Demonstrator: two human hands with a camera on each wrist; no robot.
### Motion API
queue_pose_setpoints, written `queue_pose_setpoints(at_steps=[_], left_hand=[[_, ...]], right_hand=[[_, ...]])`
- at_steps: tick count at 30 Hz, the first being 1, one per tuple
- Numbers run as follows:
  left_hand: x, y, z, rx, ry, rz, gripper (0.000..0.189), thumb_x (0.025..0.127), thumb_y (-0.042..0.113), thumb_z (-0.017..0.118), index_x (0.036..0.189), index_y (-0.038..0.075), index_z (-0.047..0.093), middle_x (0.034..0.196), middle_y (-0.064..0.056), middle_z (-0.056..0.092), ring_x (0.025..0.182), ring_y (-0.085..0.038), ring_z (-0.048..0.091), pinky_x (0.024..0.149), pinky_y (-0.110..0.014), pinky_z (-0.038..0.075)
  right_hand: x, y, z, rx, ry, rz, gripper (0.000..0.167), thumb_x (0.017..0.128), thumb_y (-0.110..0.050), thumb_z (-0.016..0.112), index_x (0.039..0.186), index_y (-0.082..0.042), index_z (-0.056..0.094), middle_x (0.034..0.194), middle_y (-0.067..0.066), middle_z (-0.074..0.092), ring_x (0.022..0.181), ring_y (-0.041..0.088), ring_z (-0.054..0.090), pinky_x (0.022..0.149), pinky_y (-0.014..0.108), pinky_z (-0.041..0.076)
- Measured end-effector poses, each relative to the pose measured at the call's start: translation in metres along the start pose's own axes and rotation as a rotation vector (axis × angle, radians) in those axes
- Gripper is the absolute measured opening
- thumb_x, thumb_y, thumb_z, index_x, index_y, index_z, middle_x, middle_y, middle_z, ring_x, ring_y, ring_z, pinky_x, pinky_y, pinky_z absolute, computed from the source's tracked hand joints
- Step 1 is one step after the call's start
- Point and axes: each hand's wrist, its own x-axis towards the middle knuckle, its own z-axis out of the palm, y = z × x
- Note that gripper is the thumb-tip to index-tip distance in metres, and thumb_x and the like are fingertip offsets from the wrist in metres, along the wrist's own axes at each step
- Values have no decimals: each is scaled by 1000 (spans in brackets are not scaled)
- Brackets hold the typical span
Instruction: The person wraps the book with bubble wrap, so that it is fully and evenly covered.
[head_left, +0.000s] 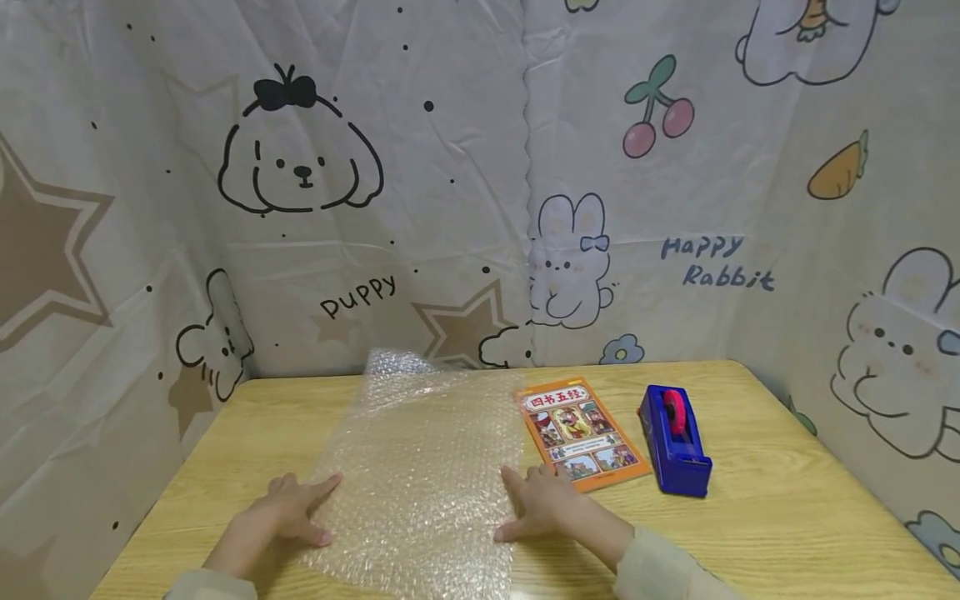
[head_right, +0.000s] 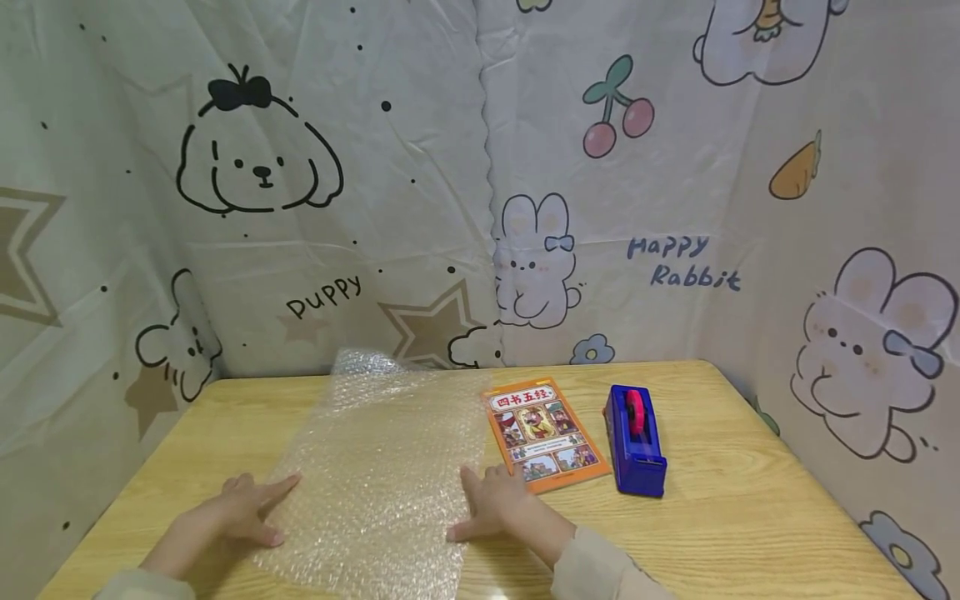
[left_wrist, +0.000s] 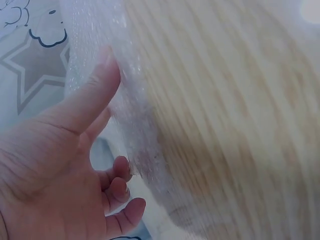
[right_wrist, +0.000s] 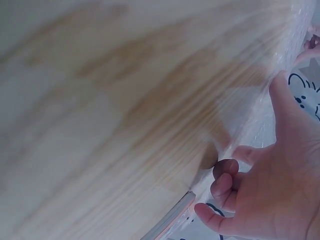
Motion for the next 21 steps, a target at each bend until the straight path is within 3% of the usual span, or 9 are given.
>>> queue_pose_setpoints(at_steps=[4,18,21], left_hand=[[2,0,0,-14,4,22,89,61,38,78,136,7,41,125,-51,22,115,-65,21,82,-73,30],[1,8,-1,16,2,13,86,60,29,80,135,8,44,123,-43,31,113,-51,32,82,-66,37],[1,9,0,12,2,20,85,60,28,80,134,7,44,123,-45,29,113,-54,30,84,-68,35]], right_hand=[[-3,-2,-1,0,3,-1,95,68,-69,60,139,-10,36,119,22,53,114,39,46,96,60,31],[-13,-8,6,-81,56,-21,96,66,-73,57,133,-7,40,117,22,54,111,39,49,93,59,35],[-15,-8,7,-97,60,-26,96,66,-73,57,132,-6,40,117,22,55,111,39,49,93,59,35]])
